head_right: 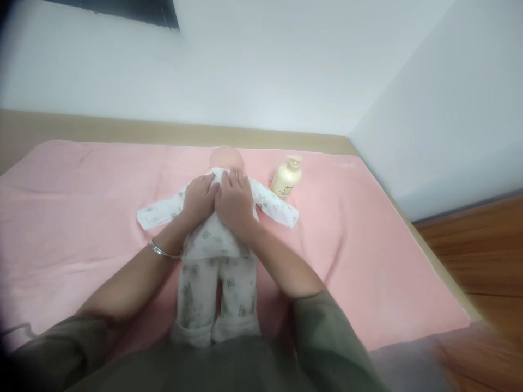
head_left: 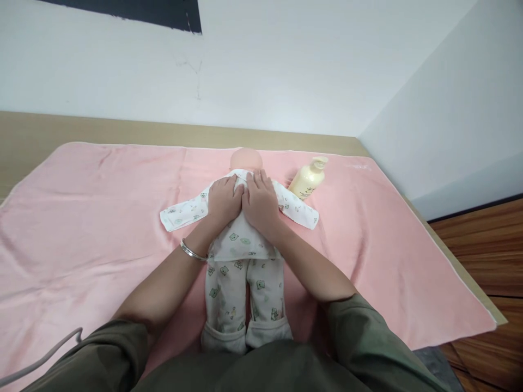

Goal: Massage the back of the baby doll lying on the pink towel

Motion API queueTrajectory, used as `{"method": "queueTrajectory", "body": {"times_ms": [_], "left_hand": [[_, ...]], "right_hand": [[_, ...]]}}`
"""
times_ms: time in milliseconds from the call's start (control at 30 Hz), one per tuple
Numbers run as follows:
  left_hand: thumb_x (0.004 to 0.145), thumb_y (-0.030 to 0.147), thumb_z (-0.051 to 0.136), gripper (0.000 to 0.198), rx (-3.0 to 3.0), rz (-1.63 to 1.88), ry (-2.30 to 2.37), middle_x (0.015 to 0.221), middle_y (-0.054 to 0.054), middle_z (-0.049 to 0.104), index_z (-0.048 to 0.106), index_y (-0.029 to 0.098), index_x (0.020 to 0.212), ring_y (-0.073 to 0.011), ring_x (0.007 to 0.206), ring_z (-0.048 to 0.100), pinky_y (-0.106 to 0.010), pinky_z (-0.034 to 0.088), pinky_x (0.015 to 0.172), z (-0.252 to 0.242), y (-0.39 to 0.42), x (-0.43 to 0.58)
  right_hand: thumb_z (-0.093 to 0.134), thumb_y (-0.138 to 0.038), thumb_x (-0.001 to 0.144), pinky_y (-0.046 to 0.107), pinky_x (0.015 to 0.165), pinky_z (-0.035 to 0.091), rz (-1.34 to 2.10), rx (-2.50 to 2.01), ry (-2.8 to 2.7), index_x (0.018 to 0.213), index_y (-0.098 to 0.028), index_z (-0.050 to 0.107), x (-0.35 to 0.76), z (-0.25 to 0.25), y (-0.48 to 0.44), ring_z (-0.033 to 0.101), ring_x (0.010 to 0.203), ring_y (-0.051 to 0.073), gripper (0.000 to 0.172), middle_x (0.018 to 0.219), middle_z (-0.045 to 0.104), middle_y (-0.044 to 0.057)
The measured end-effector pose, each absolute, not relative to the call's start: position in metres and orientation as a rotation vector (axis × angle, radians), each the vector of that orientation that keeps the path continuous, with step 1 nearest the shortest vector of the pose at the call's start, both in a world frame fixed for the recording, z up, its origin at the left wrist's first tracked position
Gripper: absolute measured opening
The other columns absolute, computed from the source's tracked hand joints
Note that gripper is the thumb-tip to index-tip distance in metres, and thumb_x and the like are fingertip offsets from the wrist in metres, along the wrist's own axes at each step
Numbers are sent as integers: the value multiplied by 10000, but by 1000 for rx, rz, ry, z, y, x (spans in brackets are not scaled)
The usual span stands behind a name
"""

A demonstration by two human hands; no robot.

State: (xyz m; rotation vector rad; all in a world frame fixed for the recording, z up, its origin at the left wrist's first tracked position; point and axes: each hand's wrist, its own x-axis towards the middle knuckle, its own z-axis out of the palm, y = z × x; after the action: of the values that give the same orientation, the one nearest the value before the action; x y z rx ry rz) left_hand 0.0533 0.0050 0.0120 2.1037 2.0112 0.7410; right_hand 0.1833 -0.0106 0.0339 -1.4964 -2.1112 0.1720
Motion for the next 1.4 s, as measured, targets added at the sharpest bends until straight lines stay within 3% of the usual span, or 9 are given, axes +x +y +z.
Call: {"method": "queueTrajectory", "body": {"times_ms": [100, 267, 467, 667, 867, 1000, 1133, 1233, 1400], "left_hand": [[1014, 360, 236, 585, 2110, 779, 2009, 1377, -176, 660, 604, 107, 1393, -328, 1267, 593, -497, 438, 1129, 7, 7, 53], [1023, 368, 235, 592, 2092, 772, 2036, 1406, -173, 641, 569, 113, 1439, -324, 1300, 578, -497, 430, 1142, 6, 7, 55], [1022, 364, 253, 558, 2109, 787, 2035, 1376, -168, 658, 594, 128, 1397, -304, 1276, 595, -462, 441, 1122, 7, 5, 55], [1019, 368, 253, 542, 2096, 757, 2035, 1346, -176, 671, 616, 137, 1348, -331, 1244, 601, -483, 456, 1075, 8, 7, 55], [1015, 374, 252, 550, 2098, 778, 2009, 1327, -177, 678, 619, 120, 1336, -329, 1230, 602, -474, 446, 1082, 9, 6, 55], [1012, 378, 255, 551, 2066, 794, 2020, 1355, -167, 672, 613, 136, 1353, -328, 1266, 595, -476, 446, 1093, 9, 6, 55], [1016, 406, 262, 551, 2075, 814, 1993, 1368, -158, 669, 610, 148, 1357, -322, 1257, 601, -477, 446, 1107, 8, 7, 53], [1015, 411, 263, 539, 2072, 829, 1976, 1357, -153, 674, 621, 165, 1334, -316, 1270, 595, -476, 450, 1119, 7, 9, 51], [984, 369, 317, 545, 2099, 835, 2016, 1424, -210, 609, 583, 110, 1384, -354, 1354, 540, -541, 411, 1191, 12, 0, 58]], "right_hand": [[325, -220, 1018, 522, 1328, 255, 212, -1501, -2096, 1524, -54, 483, 185, 34, -9, 334, 1583, 306, 555, 1634, 445, 187], [316, -189, 982, 533, 1333, 256, 195, -1466, -1982, 1555, -117, 449, 193, 47, -8, 272, 1615, 264, 593, 1688, 371, 127], [359, -238, 1023, 586, 1275, 319, 148, -1460, -2223, 1460, -74, 546, 189, 38, -8, 434, 1514, 342, 503, 1586, 500, 212], [355, -194, 1005, 540, 1305, 298, -6, -1289, -2167, 1507, -98, 494, 196, 47, -9, 323, 1589, 291, 530, 1660, 404, 175], [409, -176, 969, 550, 1279, 348, 88, -1237, -2175, 1312, -129, 670, 195, 25, 7, 465, 1501, 295, 433, 1536, 571, 167], [385, -160, 959, 526, 1313, 300, 45, -1215, -2094, 1331, -175, 663, 201, 34, 6, 398, 1552, 247, 465, 1599, 516, 99], [367, -190, 996, 526, 1314, 285, 107, -1336, -2191, 1423, -128, 594, 194, 34, -1, 377, 1564, 273, 488, 1617, 484, 145], [355, -206, 1013, 540, 1286, 327, 190, -1364, -2313, 1450, -103, 571, 190, 35, -4, 429, 1527, 312, 498, 1590, 508, 177], [411, -225, 977, 451, 1245, 433, 259, -1329, -2199, 1392, -145, 630, 217, 77, -5, 477, 1496, 269, 476, 1601, 509, 124]]}}
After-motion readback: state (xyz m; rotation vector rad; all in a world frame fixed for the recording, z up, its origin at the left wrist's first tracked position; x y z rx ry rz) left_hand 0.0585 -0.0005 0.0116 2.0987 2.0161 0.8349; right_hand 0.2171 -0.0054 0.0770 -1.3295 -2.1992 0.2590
